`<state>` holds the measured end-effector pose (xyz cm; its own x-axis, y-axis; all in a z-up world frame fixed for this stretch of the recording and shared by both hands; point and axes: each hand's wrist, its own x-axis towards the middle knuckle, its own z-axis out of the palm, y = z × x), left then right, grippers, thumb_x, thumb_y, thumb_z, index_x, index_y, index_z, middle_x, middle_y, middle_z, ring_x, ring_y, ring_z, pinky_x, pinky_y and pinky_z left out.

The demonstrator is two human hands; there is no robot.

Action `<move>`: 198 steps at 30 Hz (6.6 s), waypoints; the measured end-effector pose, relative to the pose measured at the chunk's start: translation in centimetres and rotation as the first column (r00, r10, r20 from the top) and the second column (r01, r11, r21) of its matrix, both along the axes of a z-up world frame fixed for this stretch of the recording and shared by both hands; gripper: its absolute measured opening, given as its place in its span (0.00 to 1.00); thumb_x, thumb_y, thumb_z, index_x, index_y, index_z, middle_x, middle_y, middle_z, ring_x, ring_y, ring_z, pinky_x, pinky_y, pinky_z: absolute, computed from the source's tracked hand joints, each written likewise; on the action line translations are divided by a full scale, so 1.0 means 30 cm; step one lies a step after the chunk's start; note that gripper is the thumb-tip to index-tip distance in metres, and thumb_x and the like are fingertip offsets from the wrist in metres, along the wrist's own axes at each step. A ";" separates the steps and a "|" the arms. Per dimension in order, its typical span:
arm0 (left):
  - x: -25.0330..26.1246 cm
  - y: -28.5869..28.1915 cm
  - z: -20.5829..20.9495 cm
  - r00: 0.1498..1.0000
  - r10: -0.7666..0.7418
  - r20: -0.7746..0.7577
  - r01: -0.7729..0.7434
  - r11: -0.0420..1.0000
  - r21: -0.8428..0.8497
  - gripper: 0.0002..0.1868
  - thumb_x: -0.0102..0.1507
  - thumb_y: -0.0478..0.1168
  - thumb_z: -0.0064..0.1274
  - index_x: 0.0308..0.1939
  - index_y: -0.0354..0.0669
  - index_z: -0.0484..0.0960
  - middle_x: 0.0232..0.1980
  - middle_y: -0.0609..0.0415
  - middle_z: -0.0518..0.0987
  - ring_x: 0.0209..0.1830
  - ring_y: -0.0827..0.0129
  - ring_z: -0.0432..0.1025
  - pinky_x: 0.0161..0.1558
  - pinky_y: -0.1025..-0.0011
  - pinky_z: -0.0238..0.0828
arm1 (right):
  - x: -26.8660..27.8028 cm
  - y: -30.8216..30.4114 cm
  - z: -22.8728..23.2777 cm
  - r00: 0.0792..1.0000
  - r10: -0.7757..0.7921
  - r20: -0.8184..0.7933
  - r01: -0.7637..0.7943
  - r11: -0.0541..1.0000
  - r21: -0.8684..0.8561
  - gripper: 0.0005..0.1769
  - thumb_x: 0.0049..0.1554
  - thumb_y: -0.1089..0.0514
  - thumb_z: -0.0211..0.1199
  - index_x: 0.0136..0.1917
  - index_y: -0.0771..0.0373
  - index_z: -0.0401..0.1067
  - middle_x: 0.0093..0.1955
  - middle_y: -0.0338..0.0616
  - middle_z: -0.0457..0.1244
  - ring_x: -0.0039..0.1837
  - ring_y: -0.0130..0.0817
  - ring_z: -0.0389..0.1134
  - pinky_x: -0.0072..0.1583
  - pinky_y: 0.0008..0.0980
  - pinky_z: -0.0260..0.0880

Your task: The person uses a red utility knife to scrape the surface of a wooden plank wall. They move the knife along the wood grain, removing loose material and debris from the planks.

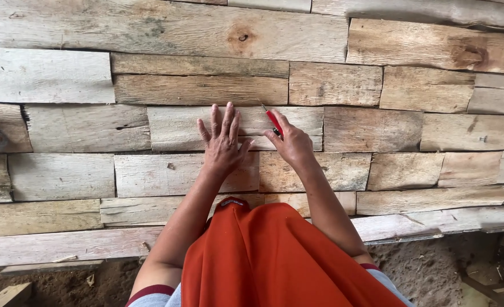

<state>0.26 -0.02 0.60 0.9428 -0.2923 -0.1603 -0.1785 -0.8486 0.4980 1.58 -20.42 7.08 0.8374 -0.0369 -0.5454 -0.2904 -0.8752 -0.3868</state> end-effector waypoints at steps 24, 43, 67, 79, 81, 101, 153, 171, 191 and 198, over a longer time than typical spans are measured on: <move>-0.369 -0.039 -0.125 0.921 0.002 0.389 -0.007 1.000 0.011 0.29 0.60 0.47 0.61 0.65 0.48 0.77 0.75 0.45 0.64 0.81 0.39 0.46 0.72 0.30 0.29 | -0.414 -0.050 0.000 0.997 -0.068 0.040 0.069 0.997 -0.022 0.24 0.62 0.43 0.60 0.68 0.45 0.61 0.58 0.48 0.66 0.56 0.55 0.73 0.59 0.61 0.72; -0.418 0.006 -0.097 0.987 -0.029 0.156 0.033 0.999 -0.025 0.35 0.70 0.47 0.52 0.80 0.53 0.60 0.84 0.49 0.49 0.84 0.43 0.33 0.71 0.29 0.16 | -0.587 0.041 0.003 0.981 0.126 -0.144 -0.140 0.986 -0.095 0.20 0.66 0.39 0.44 0.62 0.54 0.58 0.56 0.56 0.67 0.55 0.65 0.72 0.57 0.65 0.71; -0.428 0.027 -0.071 0.994 -0.061 0.090 0.057 0.997 0.049 0.35 0.68 0.45 0.51 0.79 0.70 0.58 0.85 0.51 0.46 0.83 0.38 0.31 0.69 0.22 0.21 | -0.607 0.097 0.027 0.986 0.162 -0.046 -0.167 0.978 -0.124 0.19 0.66 0.43 0.48 0.61 0.58 0.59 0.50 0.58 0.66 0.49 0.70 0.73 0.52 0.65 0.73; -0.417 0.002 -0.123 0.986 -0.053 0.157 0.056 0.998 -0.016 0.35 0.68 0.38 0.52 0.79 0.60 0.62 0.85 0.50 0.48 0.83 0.42 0.30 0.68 0.27 0.15 | -0.588 0.042 0.008 0.991 0.129 -0.037 -0.132 0.987 -0.094 0.19 0.65 0.42 0.49 0.59 0.58 0.60 0.49 0.57 0.67 0.49 0.68 0.73 0.51 0.64 0.73; -0.413 -0.016 -0.102 0.980 -0.046 0.193 0.059 0.996 -0.061 0.31 0.68 0.36 0.48 0.77 0.53 0.64 0.84 0.50 0.51 0.83 0.43 0.33 0.70 0.28 0.19 | -0.582 0.024 0.017 0.994 0.096 -0.051 -0.103 0.986 -0.135 0.20 0.65 0.41 0.50 0.59 0.57 0.60 0.50 0.56 0.67 0.50 0.66 0.73 0.53 0.63 0.73; -0.408 -0.079 -0.100 0.969 -0.029 0.245 0.041 0.998 -0.045 0.27 0.67 0.47 0.56 0.72 0.59 0.74 0.83 0.50 0.55 0.83 0.40 0.32 0.67 0.26 0.15 | -0.602 -0.086 -0.027 0.997 -0.076 0.016 0.078 0.991 -0.110 0.21 0.65 0.40 0.50 0.62 0.56 0.62 0.55 0.54 0.68 0.52 0.64 0.73 0.54 0.63 0.73; -0.400 -0.092 -0.042 0.997 -0.022 0.075 0.027 0.997 -0.069 0.33 0.67 0.48 0.54 0.77 0.60 0.67 0.85 0.50 0.46 0.82 0.44 0.22 0.68 0.30 0.07 | -0.625 -0.278 0.001 0.976 -0.218 -0.024 0.204 0.941 -0.269 0.21 0.65 0.40 0.49 0.62 0.57 0.60 0.54 0.57 0.68 0.54 0.66 0.72 0.56 0.62 0.72; -0.403 -0.100 -0.042 0.994 -0.003 0.114 0.009 0.999 -0.052 0.32 0.67 0.50 0.56 0.76 0.61 0.69 0.85 0.52 0.47 0.82 0.46 0.22 0.68 0.32 0.07 | -0.676 -0.487 0.028 0.910 -0.410 -0.064 0.364 0.862 -0.352 0.25 0.66 0.41 0.45 0.69 0.58 0.57 0.57 0.60 0.68 0.58 0.66 0.71 0.58 0.62 0.70; -0.400 -0.102 -0.036 0.986 0.016 0.163 0.000 0.996 -0.094 0.29 0.66 0.51 0.59 0.71 0.60 0.76 0.85 0.52 0.49 0.82 0.43 0.25 0.68 0.27 0.12 | -0.684 -0.544 -0.026 0.900 -0.435 -0.029 0.397 0.846 -0.355 0.25 0.66 0.40 0.46 0.66 0.59 0.57 0.56 0.61 0.68 0.59 0.67 0.70 0.58 0.64 0.69; -0.401 -0.103 -0.039 0.983 0.015 0.185 0.003 0.995 -0.098 0.28 0.66 0.50 0.61 0.70 0.60 0.77 0.85 0.53 0.49 0.82 0.43 0.25 0.67 0.27 0.13 | -0.678 -0.531 0.008 0.896 -0.442 -0.038 0.404 0.849 -0.340 0.24 0.66 0.41 0.46 0.66 0.59 0.58 0.56 0.62 0.68 0.60 0.68 0.70 0.59 0.64 0.68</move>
<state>-11.78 -3.12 -0.56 0.9553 -0.2921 0.0464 -0.2704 -0.7991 0.5370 -18.76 -36.36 7.34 0.6365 -0.5590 -0.5314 -0.6844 -0.7270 -0.0549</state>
